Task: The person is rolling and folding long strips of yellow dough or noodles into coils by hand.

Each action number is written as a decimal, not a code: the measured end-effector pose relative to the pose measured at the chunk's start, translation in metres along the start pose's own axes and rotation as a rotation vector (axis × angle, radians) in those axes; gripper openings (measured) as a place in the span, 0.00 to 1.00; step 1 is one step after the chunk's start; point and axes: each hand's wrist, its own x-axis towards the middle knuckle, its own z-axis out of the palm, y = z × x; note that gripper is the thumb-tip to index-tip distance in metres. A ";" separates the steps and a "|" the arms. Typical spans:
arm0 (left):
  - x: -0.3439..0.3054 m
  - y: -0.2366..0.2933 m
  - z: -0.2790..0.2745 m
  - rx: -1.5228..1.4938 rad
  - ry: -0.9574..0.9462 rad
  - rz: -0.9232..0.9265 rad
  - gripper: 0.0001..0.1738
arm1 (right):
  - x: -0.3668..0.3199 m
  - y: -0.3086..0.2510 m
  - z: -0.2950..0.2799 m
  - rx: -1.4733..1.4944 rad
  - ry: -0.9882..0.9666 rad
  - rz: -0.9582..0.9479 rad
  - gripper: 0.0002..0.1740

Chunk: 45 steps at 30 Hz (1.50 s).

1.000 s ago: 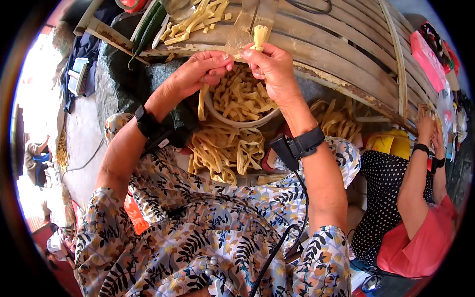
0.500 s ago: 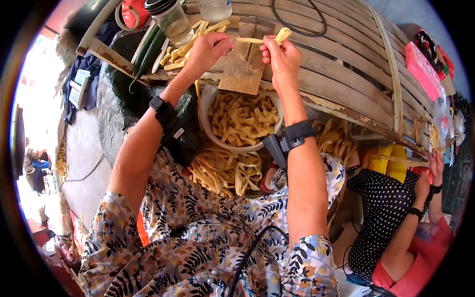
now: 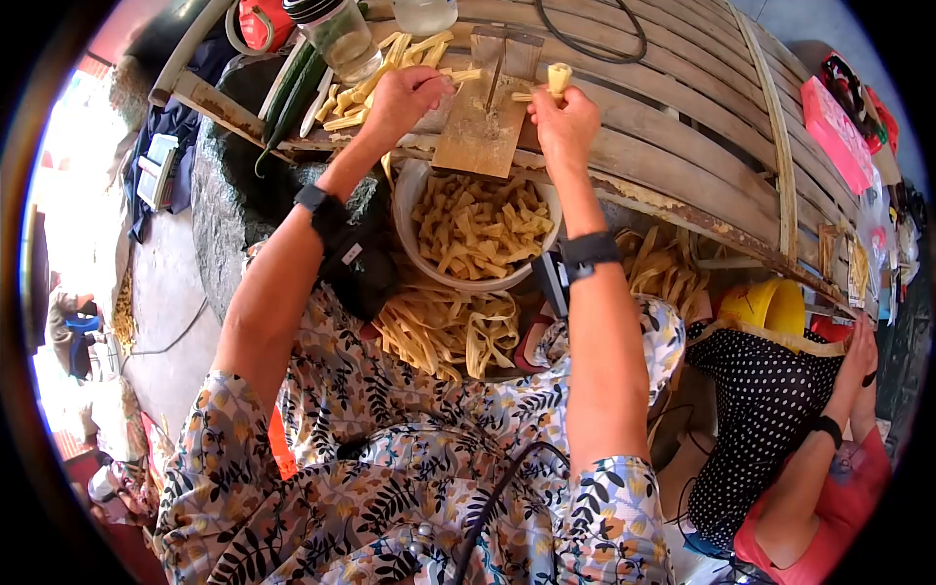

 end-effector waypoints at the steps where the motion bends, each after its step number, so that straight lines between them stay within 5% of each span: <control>1: -0.005 0.010 -0.005 -0.094 -0.059 -0.046 0.09 | -0.009 -0.011 -0.004 -0.033 -0.041 -0.002 0.10; 5: -0.036 0.028 -0.016 -0.273 -0.249 -0.081 0.07 | -0.051 -0.033 -0.021 -0.390 -0.533 -0.091 0.17; 6: -0.043 0.030 -0.017 -0.261 -0.273 -0.056 0.07 | -0.063 -0.038 -0.027 -0.606 -0.538 -0.185 0.18; 10: -0.064 0.037 -0.011 -0.114 -0.306 0.019 0.04 | -0.062 -0.035 -0.026 -0.436 -0.309 -0.490 0.16; 14: -0.086 0.052 0.002 -0.026 -0.305 0.144 0.05 | -0.075 -0.037 -0.011 0.013 -0.504 0.208 0.14; 17: -0.099 0.047 0.007 0.139 -0.243 0.428 0.07 | -0.074 -0.031 -0.011 -0.053 -0.618 0.372 0.13; 22: -0.107 0.044 0.007 0.347 -0.350 0.319 0.07 | -0.073 -0.011 -0.007 -0.259 -0.546 0.345 0.07; 26: -0.093 0.033 -0.004 0.442 -0.280 0.426 0.08 | -0.063 -0.027 -0.033 -0.244 -0.420 0.194 0.07; 29: -0.082 0.029 -0.007 0.369 -0.244 0.542 0.09 | -0.066 -0.022 -0.037 -0.342 -0.595 0.257 0.08; 30: -0.080 0.038 -0.011 0.306 -0.368 0.277 0.08 | -0.070 -0.026 -0.037 -0.306 -0.759 0.325 0.08; 34: -0.068 0.053 -0.026 -0.232 -0.705 0.105 0.09 | -0.086 -0.048 -0.029 0.108 -1.083 0.340 0.15; 42: -0.067 0.073 -0.024 -0.298 -0.516 0.157 0.15 | -0.094 -0.065 -0.026 0.370 -1.109 0.102 0.26; 45: -0.070 0.086 -0.023 -0.335 -0.481 -0.044 0.14 | -0.094 -0.077 -0.025 0.335 -1.070 0.057 0.22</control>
